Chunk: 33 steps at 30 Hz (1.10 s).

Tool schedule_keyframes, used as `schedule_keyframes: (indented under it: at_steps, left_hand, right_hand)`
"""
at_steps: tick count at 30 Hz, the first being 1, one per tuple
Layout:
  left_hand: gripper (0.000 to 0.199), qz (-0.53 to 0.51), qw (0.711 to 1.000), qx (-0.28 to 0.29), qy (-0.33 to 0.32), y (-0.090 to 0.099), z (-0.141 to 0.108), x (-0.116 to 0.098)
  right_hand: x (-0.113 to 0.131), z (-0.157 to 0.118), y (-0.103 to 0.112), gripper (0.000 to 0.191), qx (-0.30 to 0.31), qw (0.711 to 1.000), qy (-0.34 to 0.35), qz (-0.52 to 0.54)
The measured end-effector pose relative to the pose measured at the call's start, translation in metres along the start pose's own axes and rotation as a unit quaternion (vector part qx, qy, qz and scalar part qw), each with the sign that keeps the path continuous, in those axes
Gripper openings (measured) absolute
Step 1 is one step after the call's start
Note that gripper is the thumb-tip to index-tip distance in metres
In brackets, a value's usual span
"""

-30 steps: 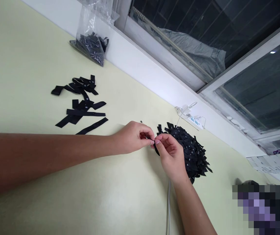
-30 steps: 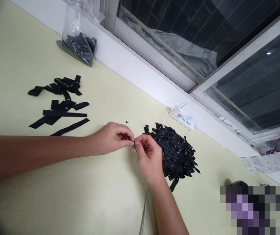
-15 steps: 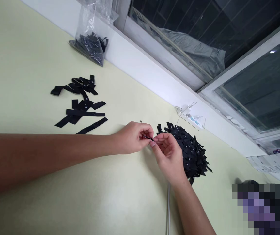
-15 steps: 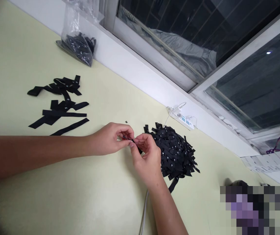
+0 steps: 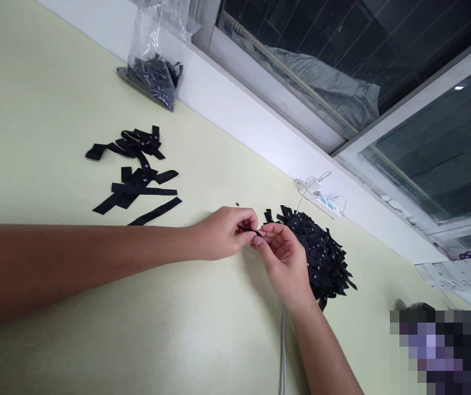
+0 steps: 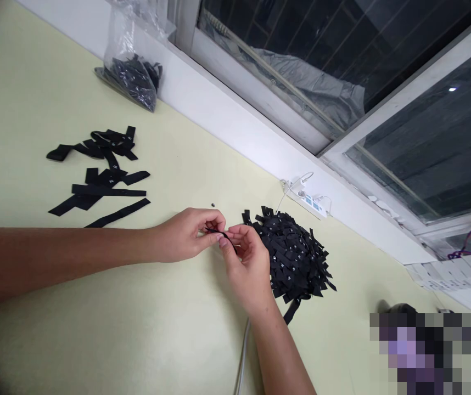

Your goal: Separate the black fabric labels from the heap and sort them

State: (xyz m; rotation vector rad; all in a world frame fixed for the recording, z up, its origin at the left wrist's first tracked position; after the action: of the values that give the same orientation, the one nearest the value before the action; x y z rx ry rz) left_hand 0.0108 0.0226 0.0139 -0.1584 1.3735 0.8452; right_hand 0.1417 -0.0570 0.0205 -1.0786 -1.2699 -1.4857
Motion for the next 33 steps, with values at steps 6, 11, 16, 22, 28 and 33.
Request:
schedule_keyframes:
  at_steps: [6,11,16,22,28,33]
  left_hand:
    - [0.006,-0.048,0.999,0.008,0.018,0.000,0.002,0.004]
    - [0.007,-0.046,0.999,0.010,0.023,0.000,0.001,0.003]
    - [0.008,-0.062,0.998,0.013,0.026,0.000,0.001,0.001]
    - [0.009,-0.068,0.997,0.006,0.028,0.000,0.001,0.003]
    - [0.009,-0.066,0.997,0.010,0.027,-0.001,0.001,0.006]
    - [0.009,-0.061,0.998,0.004,0.030,-0.001,0.001,0.004]
  right_hand:
    - [-0.006,0.006,0.002,0.023,0.030,0.999,-0.030,-0.004]
    - [-0.010,0.006,0.006,0.024,0.003,0.999,-0.039,-0.013]
    - [-0.006,0.004,0.005,0.025,-0.016,0.998,-0.025,-0.048]
    - [-0.007,0.002,0.010,0.026,-0.052,0.996,-0.011,-0.075]
    - [-0.006,0.000,0.014,0.026,-0.085,0.993,-0.007,-0.081]
    - [-0.007,0.000,0.013,0.024,-0.078,0.993,-0.009,-0.091]
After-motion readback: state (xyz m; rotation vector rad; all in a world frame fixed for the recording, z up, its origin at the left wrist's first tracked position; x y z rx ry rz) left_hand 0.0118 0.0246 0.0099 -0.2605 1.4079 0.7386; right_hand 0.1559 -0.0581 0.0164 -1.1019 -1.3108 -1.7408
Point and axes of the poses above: each hand's wrist, its own z-axis towards the middle knuckle, its own y-axis out of the back of the hand, x = y × z, the point moved 5 cm from there along z, towards the middle knuckle, and after that the axes turned 8 degrees about x, right-handed, at the moved point
